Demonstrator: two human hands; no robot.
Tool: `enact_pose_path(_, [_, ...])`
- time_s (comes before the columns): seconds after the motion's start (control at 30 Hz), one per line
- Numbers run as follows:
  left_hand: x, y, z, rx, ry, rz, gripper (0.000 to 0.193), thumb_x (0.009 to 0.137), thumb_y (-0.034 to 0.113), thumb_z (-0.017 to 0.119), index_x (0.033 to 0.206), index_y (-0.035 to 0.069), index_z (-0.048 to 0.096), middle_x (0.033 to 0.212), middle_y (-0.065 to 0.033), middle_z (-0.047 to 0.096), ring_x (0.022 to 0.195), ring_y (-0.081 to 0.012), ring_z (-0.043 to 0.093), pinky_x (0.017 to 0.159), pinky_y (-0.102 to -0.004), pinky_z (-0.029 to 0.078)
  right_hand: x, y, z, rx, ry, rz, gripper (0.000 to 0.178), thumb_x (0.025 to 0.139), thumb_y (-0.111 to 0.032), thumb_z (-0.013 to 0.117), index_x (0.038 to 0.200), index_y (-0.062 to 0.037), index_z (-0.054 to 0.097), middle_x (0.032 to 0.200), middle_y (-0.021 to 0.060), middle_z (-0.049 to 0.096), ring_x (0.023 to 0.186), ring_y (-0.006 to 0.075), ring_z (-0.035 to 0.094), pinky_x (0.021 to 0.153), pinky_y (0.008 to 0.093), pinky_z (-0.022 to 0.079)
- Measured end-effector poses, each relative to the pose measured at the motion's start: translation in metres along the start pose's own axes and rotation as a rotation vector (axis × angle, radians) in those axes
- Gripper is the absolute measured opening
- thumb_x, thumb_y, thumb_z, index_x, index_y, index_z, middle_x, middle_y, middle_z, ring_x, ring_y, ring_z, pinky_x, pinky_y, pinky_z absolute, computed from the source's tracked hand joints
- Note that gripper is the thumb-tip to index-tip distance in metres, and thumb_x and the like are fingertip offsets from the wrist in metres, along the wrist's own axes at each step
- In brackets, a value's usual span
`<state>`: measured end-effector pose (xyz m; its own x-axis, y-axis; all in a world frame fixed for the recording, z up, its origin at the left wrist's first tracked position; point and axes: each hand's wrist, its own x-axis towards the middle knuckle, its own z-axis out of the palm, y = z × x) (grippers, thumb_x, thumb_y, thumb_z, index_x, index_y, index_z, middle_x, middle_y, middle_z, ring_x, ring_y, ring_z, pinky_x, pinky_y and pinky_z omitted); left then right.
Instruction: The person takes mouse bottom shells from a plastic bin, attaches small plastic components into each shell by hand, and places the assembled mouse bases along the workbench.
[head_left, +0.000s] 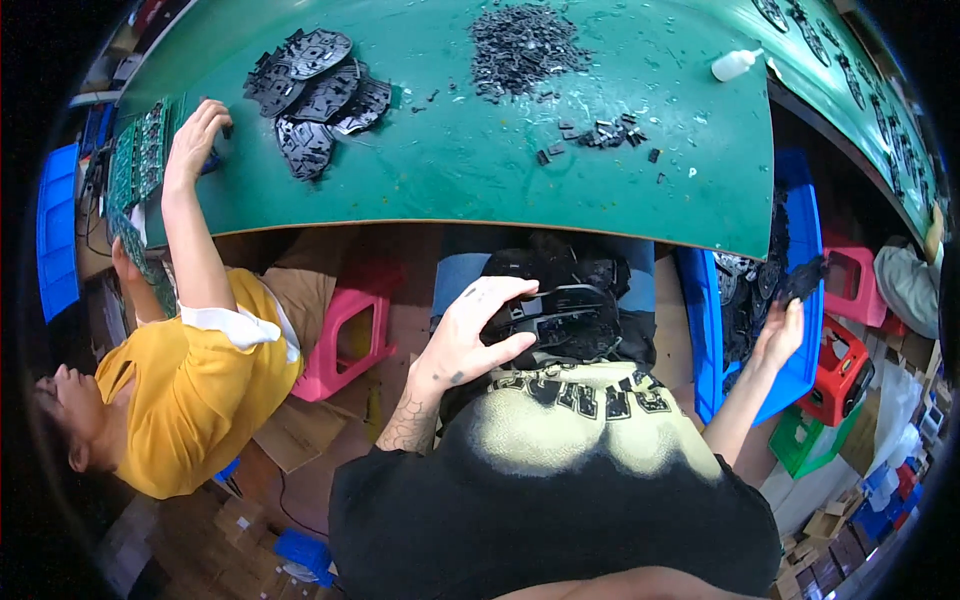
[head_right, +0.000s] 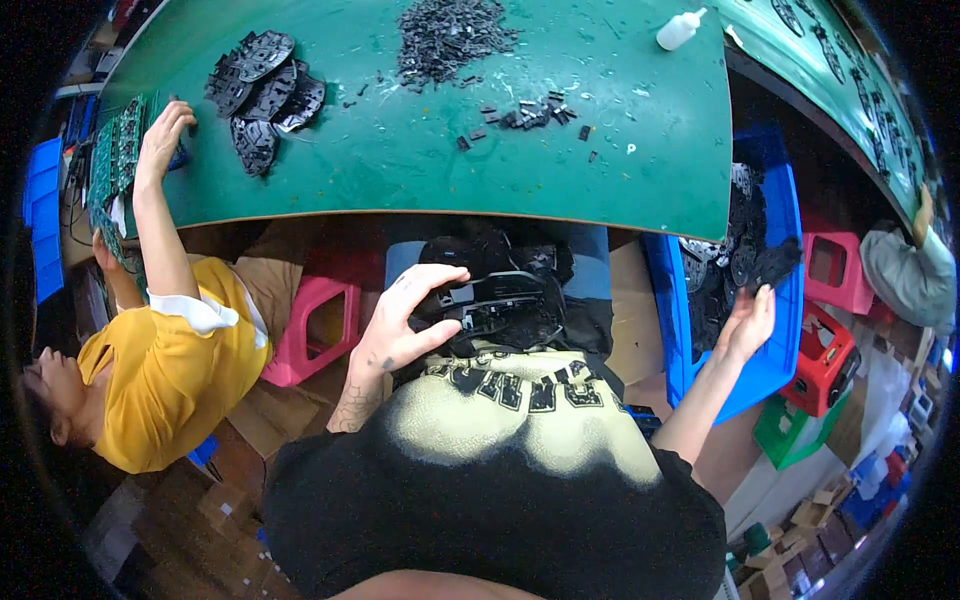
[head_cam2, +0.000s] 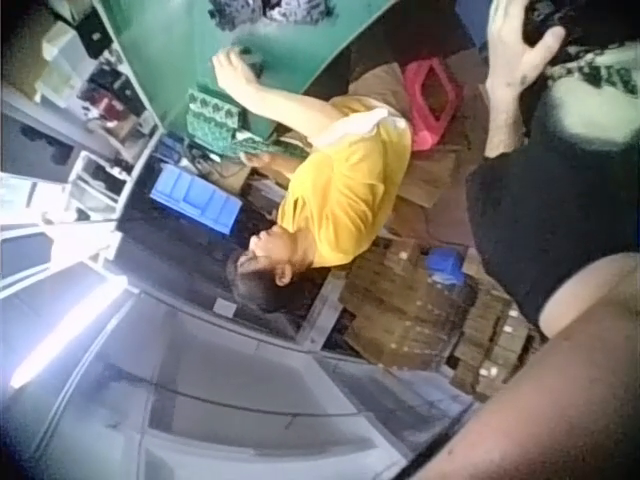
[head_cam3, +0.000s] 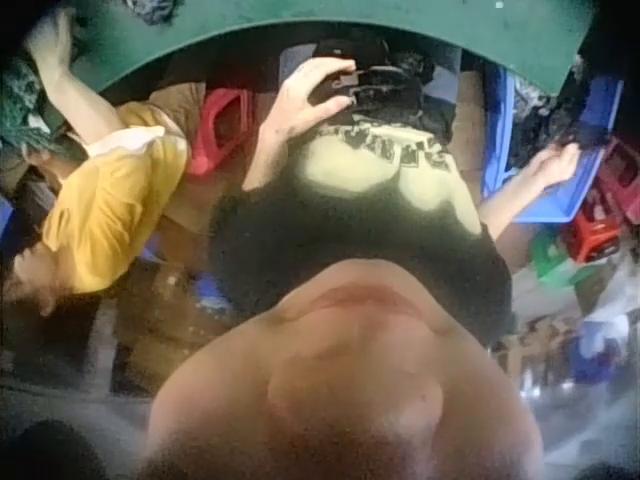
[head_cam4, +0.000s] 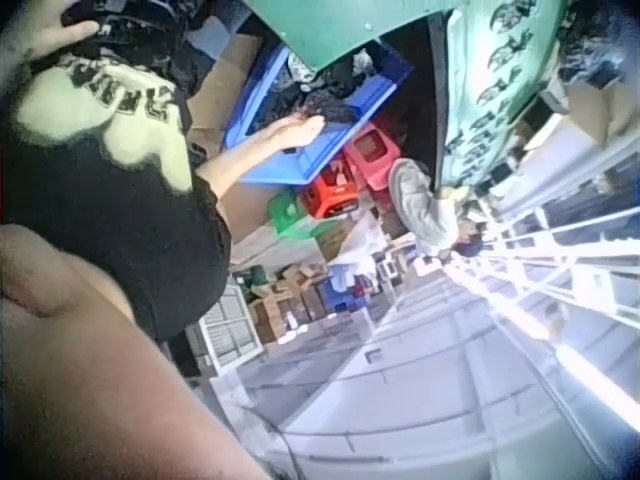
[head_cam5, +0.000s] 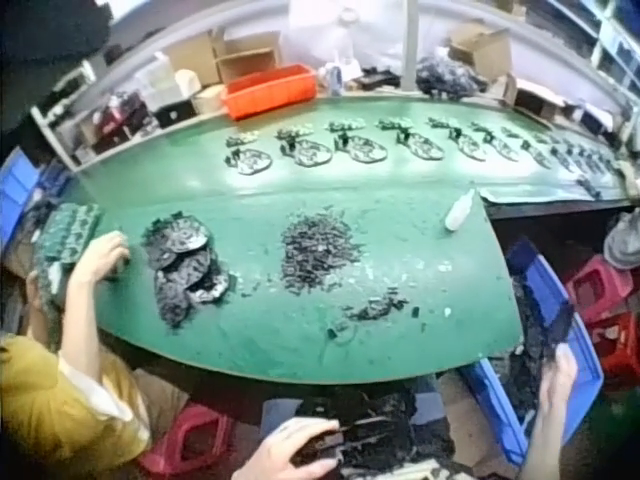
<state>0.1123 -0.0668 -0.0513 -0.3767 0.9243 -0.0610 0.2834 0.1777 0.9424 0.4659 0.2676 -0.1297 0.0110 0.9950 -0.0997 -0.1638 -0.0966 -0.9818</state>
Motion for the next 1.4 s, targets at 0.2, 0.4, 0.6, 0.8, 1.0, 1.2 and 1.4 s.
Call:
enact_pose_path(0.2, [0.002,-0.003,-0.004,0.173,0.056,0.053,0.049,0.066,0.021,0.075,0.11,0.006,0.059,0.107,-0.0104,0.056,0.104,-0.0263,0.05,0.09,-0.0355,0.041,0.03,0.116,-0.111,-0.393,0.309,0.185,0.016,0.085,-0.012,0.062,0.09,0.0041,0.06,0.083,0.0124,0.065,0.067,0.0189,0.064,0.061,0.0301,0.057])
enact_pose_path(0.4, [-0.008,-0.002,-0.009,-0.09,-0.012,-0.174,0.04,0.066,0.017,0.077,0.102,0.007,0.062,0.1,-0.0078,0.056,0.096,-0.0226,0.054,0.087,-0.0329,0.043,0.021,0.076,-0.071,-1.202,0.175,0.222,0.029,0.082,-0.021,0.068,0.089,0.0057,0.063,0.081,0.0162,0.066,0.076,0.0223,0.066,0.061,0.0277,0.053])
enact_pose_path(0.6, [0.003,-0.003,-0.007,-0.039,0.042,0.139,0.027,0.069,0.009,0.073,0.094,0.006,0.064,0.094,-0.006,0.06,0.093,-0.0218,0.056,0.083,-0.0329,0.045,-0.013,-0.079,0.134,-0.619,0.044,-0.696,0.02,0.088,-0.006,0.055,0.104,0.0029,0.063,0.094,0.0102,0.066,0.081,0.0156,0.062,0.072,0.0251,0.049])
enact_pose_path(0.8, [0.012,-0.001,-0.003,-0.251,0.158,0.273,0.029,0.068,0.006,0.074,0.094,0.002,0.063,0.093,-0.0082,0.064,0.087,-0.0228,0.061,0.076,-0.032,0.049,-0.053,-0.098,0.325,-0.672,-1.089,-0.816,0.015,0.078,-0.005,0.064,0.092,-0.0037,0.069,0.084,0.0093,0.062,0.074,0.0203,0.06,0.069,0.0282,0.047])
enact_pose_path(1.0, [0.027,-0.005,0.007,-0.816,0.259,0.474,0.021,0.087,0.012,0.059,0.103,0.001,0.052,0.092,-0.0153,0.059,0.091,-0.0293,0.057,0.082,-0.0402,0.046,-0.04,-0.053,0.374,-0.769,-1.371,-1.003,0.015,0.076,-0.011,0.066,0.088,-0.0043,0.068,0.084,0.0089,0.059,0.083,0.0253,0.058,0.074,0.0327,0.048])
enact_pose_path(1.2, [0.036,-0.007,0.018,-1.403,0.272,0.268,0.025,0.09,0.02,0.049,0.11,0.005,0.046,0.09,-0.0089,0.046,0.083,-0.0205,0.051,0.058,-0.0288,0.045,-0.041,-0.054,0.385,-0.798,-1.427,-1.241,0.013,0.077,-0.013,0.063,0.087,-0.0055,0.066,0.084,0.009,0.057,0.083,0.0264,0.057,0.075,0.0345,0.047])
enact_pose_path(1.4, [0.021,-0.002,0.019,-1.707,-0.013,0.022,0.069,0.075,0.046,0.067,0.121,0.004,0.036,0.094,-0.0054,0.037,0.078,-0.0134,0.041,0.051,-0.0196,0.039,-0.048,-0.059,0.401,-0.996,-1.544,-1.622,0.014,0.074,-0.008,0.063,0.081,-0.0005,0.053,0.092,0.0083,0.054,0.089,0.0268,0.055,0.078,0.0346,0.045])
